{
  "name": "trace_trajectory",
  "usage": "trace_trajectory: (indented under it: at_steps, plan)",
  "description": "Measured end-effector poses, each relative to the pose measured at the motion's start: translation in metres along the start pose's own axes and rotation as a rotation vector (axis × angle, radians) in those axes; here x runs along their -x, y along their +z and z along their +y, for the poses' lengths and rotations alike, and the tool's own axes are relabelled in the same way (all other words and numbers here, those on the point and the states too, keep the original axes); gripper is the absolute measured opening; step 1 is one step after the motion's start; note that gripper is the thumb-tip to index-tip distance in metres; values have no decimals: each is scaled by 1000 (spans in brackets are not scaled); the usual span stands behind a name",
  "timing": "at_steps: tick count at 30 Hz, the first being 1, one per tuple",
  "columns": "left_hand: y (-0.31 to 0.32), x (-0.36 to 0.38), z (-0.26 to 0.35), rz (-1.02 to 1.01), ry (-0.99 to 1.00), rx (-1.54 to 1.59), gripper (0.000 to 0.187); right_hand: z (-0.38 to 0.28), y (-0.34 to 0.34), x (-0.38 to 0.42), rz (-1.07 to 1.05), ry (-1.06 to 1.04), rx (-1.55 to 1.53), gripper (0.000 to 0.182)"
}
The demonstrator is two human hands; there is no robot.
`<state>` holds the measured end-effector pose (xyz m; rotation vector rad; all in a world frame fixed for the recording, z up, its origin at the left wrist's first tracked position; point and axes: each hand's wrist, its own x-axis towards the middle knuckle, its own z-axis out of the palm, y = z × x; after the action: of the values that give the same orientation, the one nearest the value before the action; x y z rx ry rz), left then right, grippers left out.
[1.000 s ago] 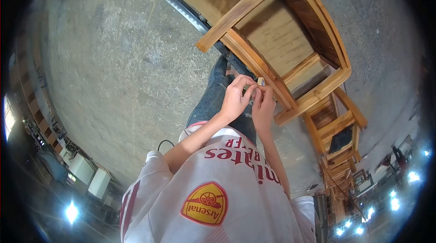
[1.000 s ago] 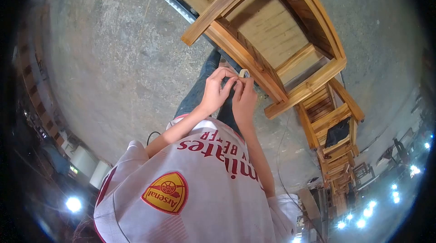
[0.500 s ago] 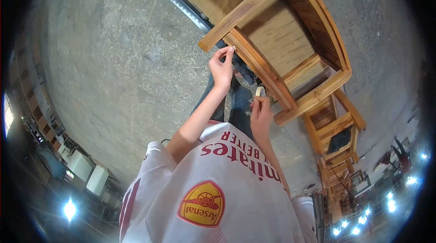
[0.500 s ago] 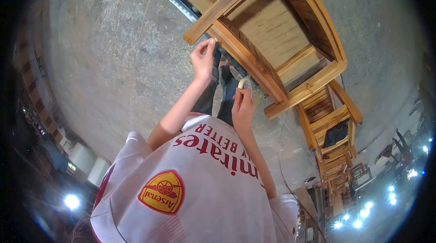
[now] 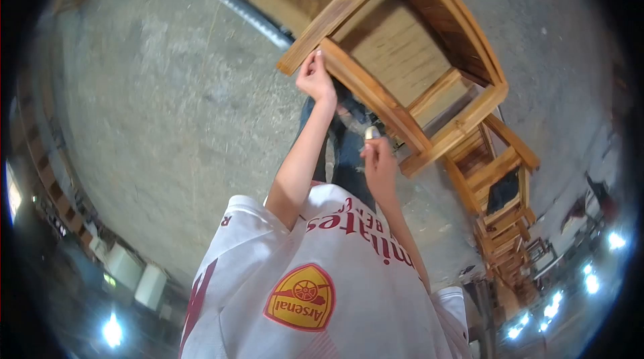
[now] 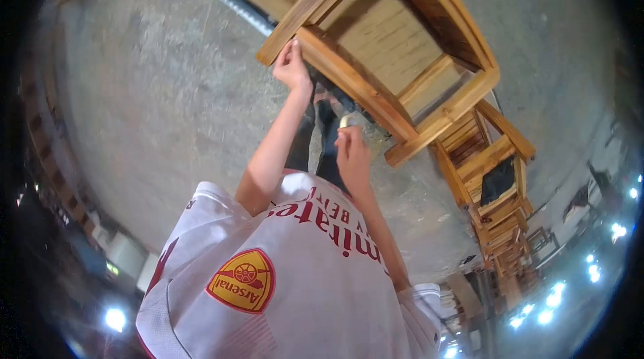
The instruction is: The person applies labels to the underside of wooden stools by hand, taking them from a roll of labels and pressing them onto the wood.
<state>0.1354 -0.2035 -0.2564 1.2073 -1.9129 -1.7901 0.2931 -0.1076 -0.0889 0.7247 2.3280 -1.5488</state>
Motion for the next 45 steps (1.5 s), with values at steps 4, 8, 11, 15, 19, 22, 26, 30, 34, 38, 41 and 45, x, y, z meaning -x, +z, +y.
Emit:
trace_trajectory:
  at_steps: [4, 8, 11, 15, 19, 22, 26, 30, 34, 38, 41, 45]
  plan:
    - [2, -7, -29, 39, -27, 258, 22, 10, 4, 19, 18, 69, 31, 9]
    - [-30, -42, -22, -563, -603, 135, 58, 23, 5, 39, 84, -6, -66, 12]
    - [-16, -40, -7, -426, -551, -4, 47, 19, -10, 51, 165, -101, -54, 8]
    - [-16, -35, -15, -417, -267, 93, 49, 28, -25, 68, 198, -50, -116, 7]
    - [-12, -42, -34, -422, -150, -22, 44, 27, -44, 77, 212, -148, -118, 15]
    - [-7, -78, -69, -736, -467, 93, 40, 28, -52, 82, 287, -173, -183, 18]
    - [-32, 4, -16, -1066, -698, -238, 38, 25, -70, 85, 276, -92, -301, 21]
    - [-80, 168, 132, -1632, -103, -554, 51, 18, -73, 90, 380, -85, -454, 28]
    - [-91, 190, 136, -1865, -2, -505, 44, -4, -89, 109, 387, -112, -476, 55]
    - [-87, 193, 128, -1867, 247, -467, 27, 22, -72, 102, 401, -103, -539, 49]
    - [-89, 197, 139, -1864, 537, -481, 20, 26, -65, 107, 432, -111, -584, 47]
    - [-95, 199, 137, -1830, 640, -520, 16, 26, -62, 115, 430, -34, -605, 47]
